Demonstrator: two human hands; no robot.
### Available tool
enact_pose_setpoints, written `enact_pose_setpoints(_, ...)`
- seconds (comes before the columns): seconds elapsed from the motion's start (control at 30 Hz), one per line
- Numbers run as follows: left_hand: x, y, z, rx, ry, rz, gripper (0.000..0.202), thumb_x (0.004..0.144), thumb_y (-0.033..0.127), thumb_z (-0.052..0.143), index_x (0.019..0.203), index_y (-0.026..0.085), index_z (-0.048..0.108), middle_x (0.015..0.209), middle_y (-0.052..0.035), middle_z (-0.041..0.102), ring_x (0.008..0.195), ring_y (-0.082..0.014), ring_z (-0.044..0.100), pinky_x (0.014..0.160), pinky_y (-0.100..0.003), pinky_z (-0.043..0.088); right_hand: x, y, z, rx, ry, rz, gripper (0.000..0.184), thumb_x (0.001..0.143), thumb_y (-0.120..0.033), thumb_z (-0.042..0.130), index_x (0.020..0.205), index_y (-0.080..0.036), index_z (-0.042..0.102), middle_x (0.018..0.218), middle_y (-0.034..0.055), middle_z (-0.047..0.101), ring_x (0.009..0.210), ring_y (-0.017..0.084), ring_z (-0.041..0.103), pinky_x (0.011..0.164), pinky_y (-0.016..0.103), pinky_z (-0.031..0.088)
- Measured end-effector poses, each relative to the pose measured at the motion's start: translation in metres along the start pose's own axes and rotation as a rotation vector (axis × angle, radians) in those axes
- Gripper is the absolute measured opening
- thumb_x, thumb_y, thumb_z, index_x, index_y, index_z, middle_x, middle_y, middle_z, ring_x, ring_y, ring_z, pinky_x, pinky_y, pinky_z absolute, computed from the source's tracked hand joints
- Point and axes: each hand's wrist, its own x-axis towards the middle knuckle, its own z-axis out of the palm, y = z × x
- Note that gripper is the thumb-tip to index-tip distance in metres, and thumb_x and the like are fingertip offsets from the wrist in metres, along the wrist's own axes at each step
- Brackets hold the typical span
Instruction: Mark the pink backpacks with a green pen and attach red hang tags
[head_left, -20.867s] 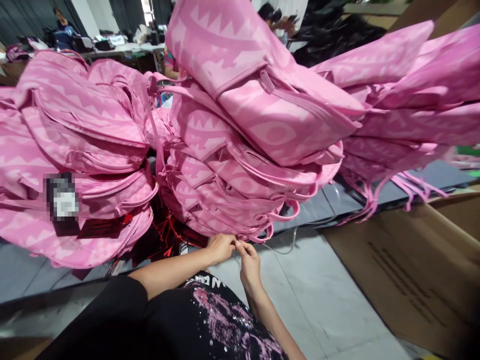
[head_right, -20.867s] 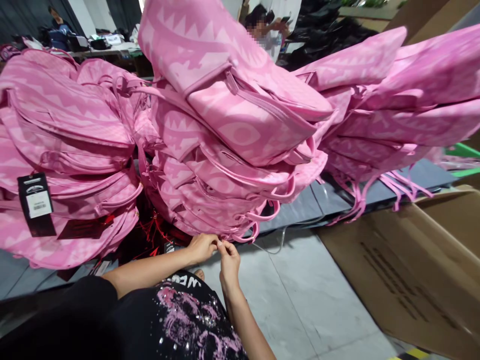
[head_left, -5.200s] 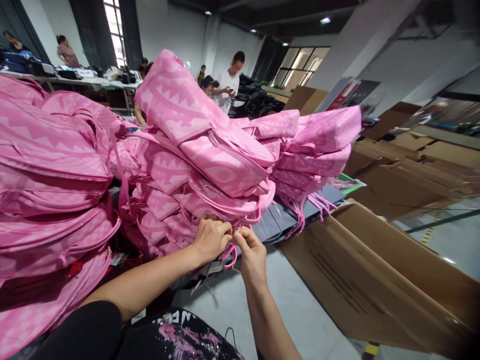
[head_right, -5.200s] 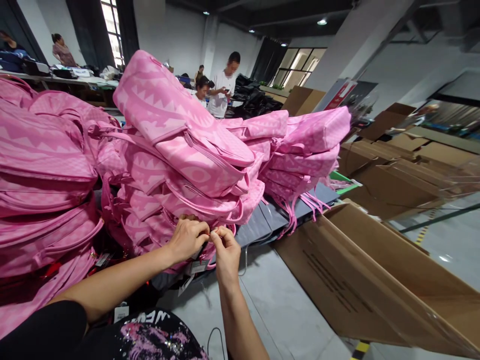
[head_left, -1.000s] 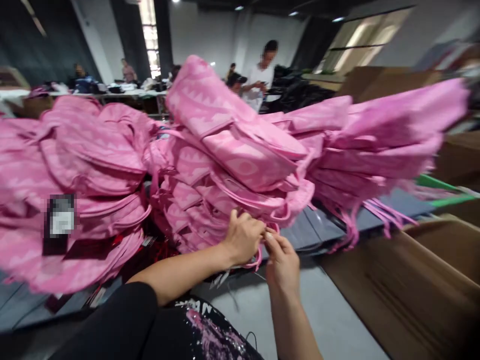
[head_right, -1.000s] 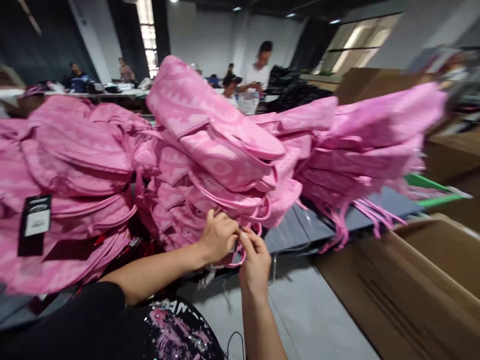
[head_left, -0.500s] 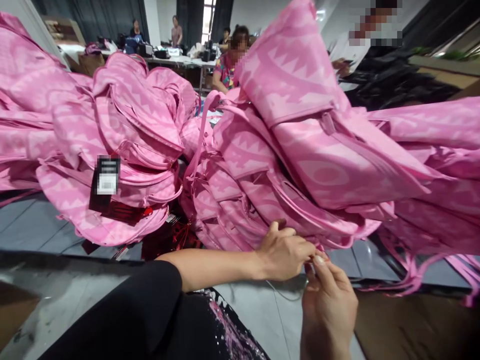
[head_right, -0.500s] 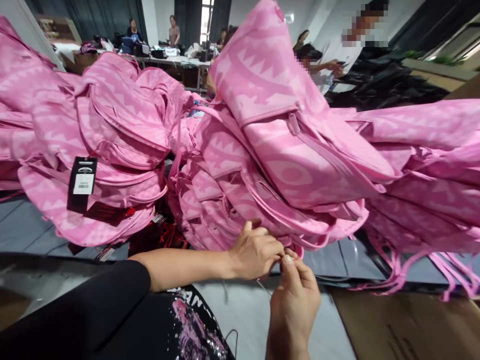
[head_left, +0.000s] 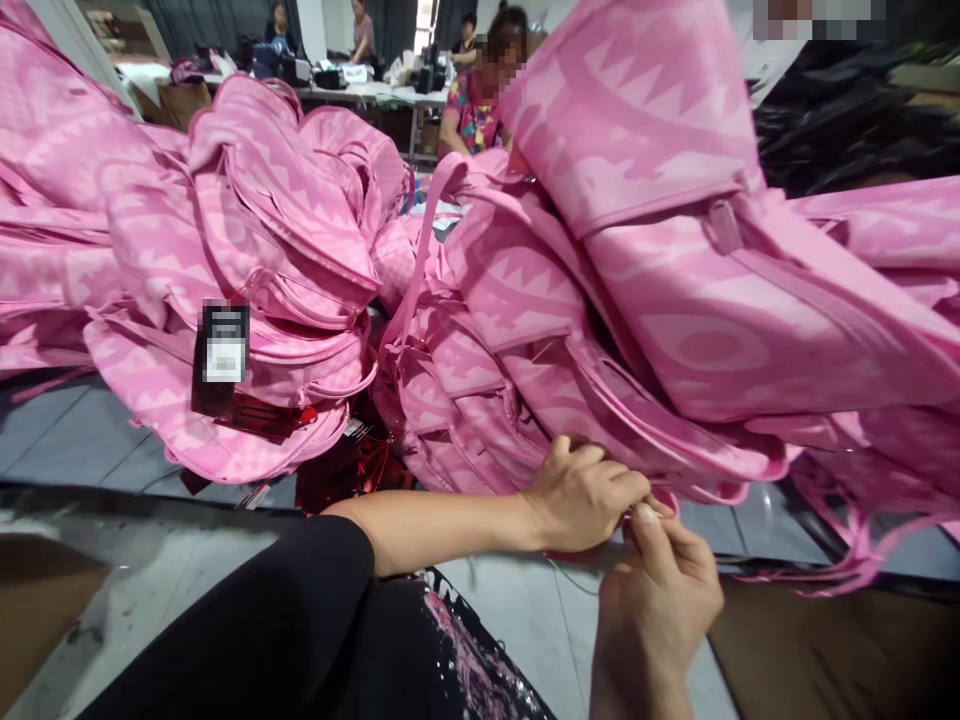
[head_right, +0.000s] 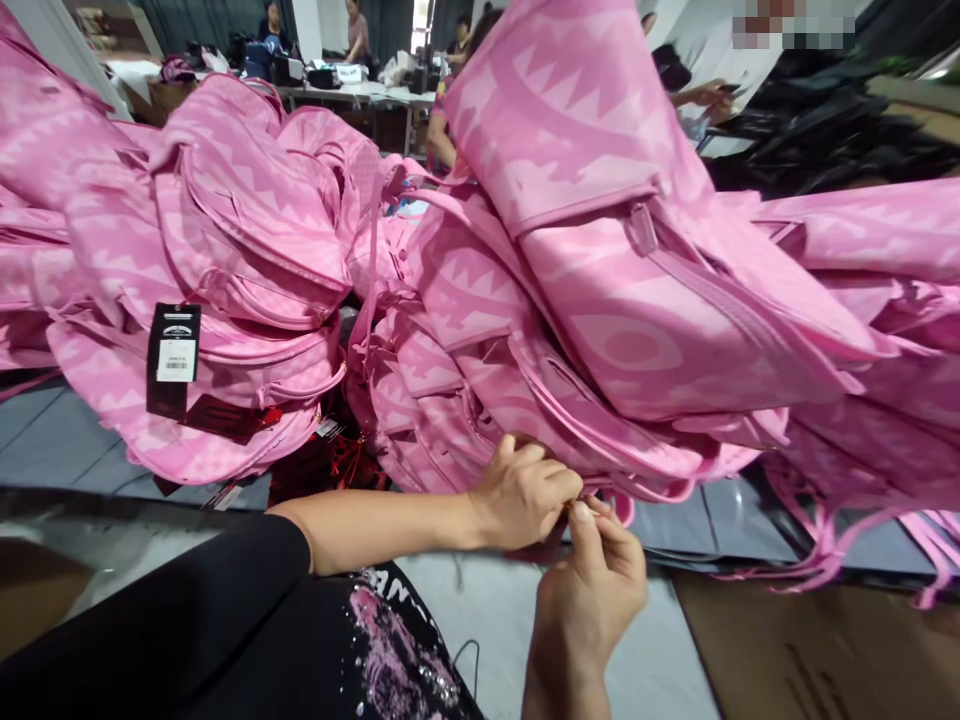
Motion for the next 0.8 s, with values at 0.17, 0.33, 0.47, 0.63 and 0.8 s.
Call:
enact_pose_setpoints(0.17, -0.005, -0.006, -0.006, -0.037, 0.011, 0.112, 0.023, 0.097, 0.023, 0.045, 0.109, 0.019, 0.064, 0.105, -0.0017, 0.07, 0.099, -0.0225, 0.053, 0.09, -0.044, 0.03, 0.001, 0.001, -0.003, 0.002, -0.019, 0.008, 0.035, 0.055, -0.027, 0.089, 0.077, -0.015, 0.064, 0.088, 0.0006, 0.068, 0.085, 0.013, 0.064, 0.108, 0.039, 0.042)
enact_pose_setpoints(0.33, 0.0, -0.008, -0.006, -0.018, 0.053, 0.086, 0.019, 0.095, 0.025, 0.049, 0.093, 0.015, 0.064, 0.095, -0.005, 0.07, 0.093, -0.0222, 0.055, 0.086, -0.043, 0.031, 0.004, -0.003, -0.002, -0.012, 0.009, 0.053, 0.037, 0.051, -0.027, 0.09, 0.077, -0.015, 0.065, 0.089, 0.0013, 0.068, 0.087, 0.014, 0.063, 0.109, 0.04, 0.041)
enact_pose_setpoints(0.47, 0.002, -0.006, -0.004, -0.018, 0.065, 0.109, 0.025, 0.1, 0.028, 0.042, 0.099, 0.016, 0.064, 0.099, -0.0047, 0.07, 0.097, -0.0222, 0.055, 0.09, -0.045, 0.032, 0.005, -0.005, -0.002, -0.02, -0.007, 0.027, 0.035, 0.055, -0.027, 0.089, 0.077, -0.016, 0.065, 0.091, 0.0013, 0.067, 0.094, 0.016, 0.064, 0.111, 0.041, 0.04)
enact_pose_setpoints(0.63, 0.001, -0.006, -0.011, -0.057, 0.084, 0.098, 0.021, 0.098, 0.029, 0.047, 0.096, 0.017, 0.064, 0.101, -0.0041, 0.07, 0.102, -0.0232, 0.057, 0.089, -0.045, 0.038, 0.004, 0.0, -0.003, -0.081, -0.054, -0.041, 0.03, 0.063, -0.029, 0.086, 0.08, -0.017, 0.065, 0.094, 0.0029, 0.067, 0.096, 0.018, 0.065, 0.107, 0.041, 0.045)
enact_pose_setpoints(0.8, -0.059, -0.059, -0.044, -0.117, 0.175, 0.042, 0.021, 0.099, 0.03, 0.048, 0.11, 0.019, 0.062, 0.12, -0.0047, 0.066, 0.117, -0.0161, 0.055, 0.104, -0.031, 0.042, -0.002, -0.005, -0.014, -0.246, -0.061, -0.009, 0.04, 0.07, -0.037, 0.083, 0.099, -0.013, 0.069, 0.108, 0.0076, 0.068, 0.106, 0.023, 0.064, 0.11, 0.048, 0.042)
